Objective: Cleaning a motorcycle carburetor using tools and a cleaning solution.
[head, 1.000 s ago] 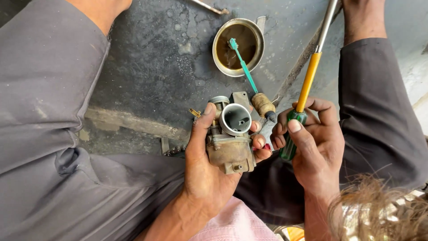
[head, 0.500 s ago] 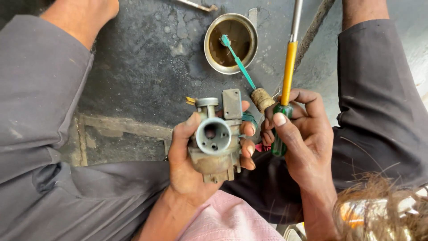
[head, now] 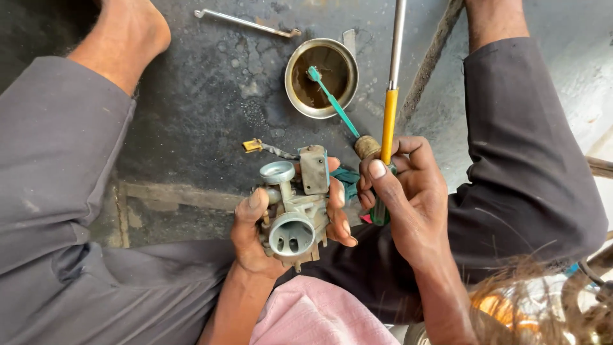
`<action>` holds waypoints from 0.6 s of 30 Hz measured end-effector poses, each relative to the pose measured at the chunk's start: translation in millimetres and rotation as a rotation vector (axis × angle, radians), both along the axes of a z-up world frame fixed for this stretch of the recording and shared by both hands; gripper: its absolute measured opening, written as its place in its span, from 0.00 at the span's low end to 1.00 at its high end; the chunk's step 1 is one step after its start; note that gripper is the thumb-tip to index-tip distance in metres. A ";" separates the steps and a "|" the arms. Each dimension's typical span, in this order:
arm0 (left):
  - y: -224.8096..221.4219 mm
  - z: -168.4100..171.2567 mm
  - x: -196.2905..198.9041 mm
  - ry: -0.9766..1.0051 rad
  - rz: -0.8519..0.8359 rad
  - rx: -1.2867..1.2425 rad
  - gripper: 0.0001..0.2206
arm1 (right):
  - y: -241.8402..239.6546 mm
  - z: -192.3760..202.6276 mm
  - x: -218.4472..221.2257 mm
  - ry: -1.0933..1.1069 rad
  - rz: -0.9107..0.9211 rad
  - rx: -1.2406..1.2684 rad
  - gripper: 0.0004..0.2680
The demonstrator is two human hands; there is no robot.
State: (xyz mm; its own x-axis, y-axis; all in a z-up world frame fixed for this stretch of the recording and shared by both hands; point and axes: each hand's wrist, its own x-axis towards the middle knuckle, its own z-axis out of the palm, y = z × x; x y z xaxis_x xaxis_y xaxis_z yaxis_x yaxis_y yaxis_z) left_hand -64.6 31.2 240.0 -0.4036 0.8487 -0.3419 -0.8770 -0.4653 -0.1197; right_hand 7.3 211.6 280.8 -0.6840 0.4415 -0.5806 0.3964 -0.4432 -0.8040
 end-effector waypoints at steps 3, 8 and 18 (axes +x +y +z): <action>-0.1 -0.5 0.4 -0.073 -0.008 0.035 0.40 | -1.1 0.6 -3.6 -0.049 0.010 0.022 0.08; -0.5 -0.5 -2.1 -0.028 0.017 -0.024 0.40 | 4.8 12.0 8.5 0.078 -0.070 -0.343 0.11; 4.3 5.0 -7.5 0.142 0.038 -0.314 0.37 | 9.4 31.9 1.6 0.425 -0.106 -0.997 0.21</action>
